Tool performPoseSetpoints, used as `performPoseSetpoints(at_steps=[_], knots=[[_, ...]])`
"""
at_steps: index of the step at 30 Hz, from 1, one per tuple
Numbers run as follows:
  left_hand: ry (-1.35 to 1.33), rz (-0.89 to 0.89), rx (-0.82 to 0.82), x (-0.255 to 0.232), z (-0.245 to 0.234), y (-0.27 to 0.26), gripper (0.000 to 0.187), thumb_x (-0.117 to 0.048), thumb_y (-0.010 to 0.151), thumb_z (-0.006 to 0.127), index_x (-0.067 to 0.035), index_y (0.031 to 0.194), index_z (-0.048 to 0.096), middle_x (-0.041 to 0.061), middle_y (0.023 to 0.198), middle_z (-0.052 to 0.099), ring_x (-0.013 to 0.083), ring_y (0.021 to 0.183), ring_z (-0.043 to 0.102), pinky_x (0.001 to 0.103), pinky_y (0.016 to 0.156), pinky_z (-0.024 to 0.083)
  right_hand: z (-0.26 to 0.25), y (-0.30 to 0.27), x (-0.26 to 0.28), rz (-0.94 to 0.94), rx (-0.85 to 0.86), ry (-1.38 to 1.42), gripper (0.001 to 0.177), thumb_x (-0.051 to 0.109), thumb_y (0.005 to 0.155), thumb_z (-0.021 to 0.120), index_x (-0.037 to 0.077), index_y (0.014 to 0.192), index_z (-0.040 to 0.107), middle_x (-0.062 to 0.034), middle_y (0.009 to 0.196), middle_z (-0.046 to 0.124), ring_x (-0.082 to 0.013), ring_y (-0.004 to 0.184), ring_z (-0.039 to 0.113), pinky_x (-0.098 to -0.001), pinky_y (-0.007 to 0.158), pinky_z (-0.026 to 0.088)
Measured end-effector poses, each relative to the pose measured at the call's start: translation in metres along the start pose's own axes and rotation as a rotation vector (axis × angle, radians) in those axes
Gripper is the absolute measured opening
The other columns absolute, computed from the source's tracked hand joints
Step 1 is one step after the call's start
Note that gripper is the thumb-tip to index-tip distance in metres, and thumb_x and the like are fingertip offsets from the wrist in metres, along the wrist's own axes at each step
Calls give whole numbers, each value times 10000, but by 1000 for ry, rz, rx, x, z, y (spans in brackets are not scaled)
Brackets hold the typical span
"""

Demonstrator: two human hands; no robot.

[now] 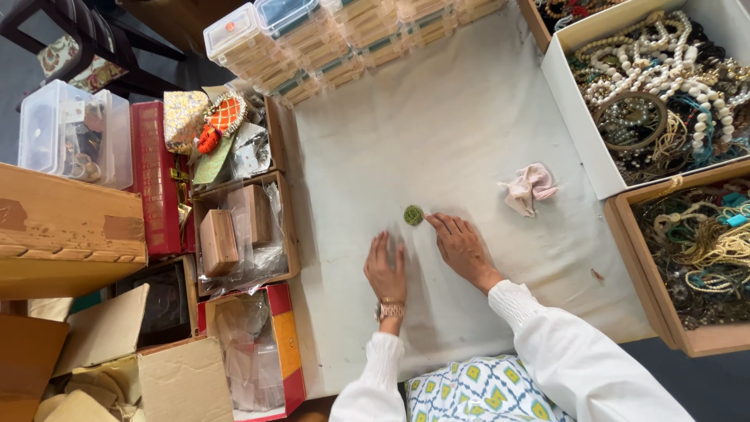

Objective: Sorting, measuring, and packaging necklaces and jewelry components.

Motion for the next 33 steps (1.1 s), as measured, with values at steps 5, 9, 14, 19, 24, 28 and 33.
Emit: performPoseSetpoints(at_steps=[5, 9, 14, 19, 24, 28, 33], knots=[[271, 107, 182, 33, 13, -53, 727, -468, 986, 574, -144, 1585, 318, 74, 1661, 276, 286, 1537, 224, 564, 1214, 130, -3, 3, -12, -86, 6, -5, 406, 47, 855, 643, 108, 1256, 645, -60, 1297, 627, -272, 1145, 596, -420, 958, 467], [403, 157, 266, 42, 7, -77, 819, -554, 988, 523, -152, 1625, 201, 51, 1708, 144, 275, 1567, 118, 598, 1228, 45, -27, -8, -60, 32, -147, -182, 253, 70, 943, 679, 153, 1180, 714, -17, 1284, 640, -264, 1235, 577, -457, 1095, 408], [376, 149, 220, 32, -4, -76, 770, -558, 998, 501, -172, 1617, 255, 39, 1702, 196, 256, 1564, 156, 576, 1239, 53, -93, -32, -107, 217, -312, -522, 355, 210, 901, 724, 161, 1252, 741, -88, 1393, 661, -341, 1365, 513, -537, 1138, 300], [351, 137, 198, 35, -1, -76, 715, -538, 1010, 503, -188, 1604, 314, 27, 1688, 250, 241, 1555, 207, 564, 1248, 59, -84, -68, -142, 268, -210, -540, 249, 236, 979, 749, 158, 1216, 753, 4, 1377, 700, -242, 1405, 538, -461, 1228, 338], [349, 144, 154, 39, 0, -78, 673, -500, 1012, 509, -193, 1590, 356, 22, 1679, 288, 237, 1547, 244, 558, 1249, 75, -104, -50, -113, 336, -265, -291, 320, 353, 822, 866, 95, 974, 756, -42, 1098, 721, -276, 1158, 575, -480, 1016, 411], [332, 121, 137, 35, -5, -78, 644, -477, 1014, 520, -194, 1577, 387, 26, 1670, 309, 238, 1544, 256, 549, 1251, 83, -93, -44, -131, 348, -174, -371, 210, 233, 796, 847, 97, 907, 733, -38, 1046, 719, -281, 1115, 594, -454, 949, 456], [281, 107, 142, 33, -8, -75, 610, -444, 1013, 548, -202, 1559, 427, 22, 1655, 345, 238, 1538, 278, 543, 1255, 93, -65, -41, -124, 218, -91, -323, 142, 181, 860, 804, 111, 902, 688, -71, 918, 698, -293, 960, 668, -426, 799, 552]])
Point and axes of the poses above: each hand's wrist, its own y-axis towards the middle knuckle, its own z-axis out of the palm, x = y × z, the point moved 5 cm from there along y, towards the middle knuckle
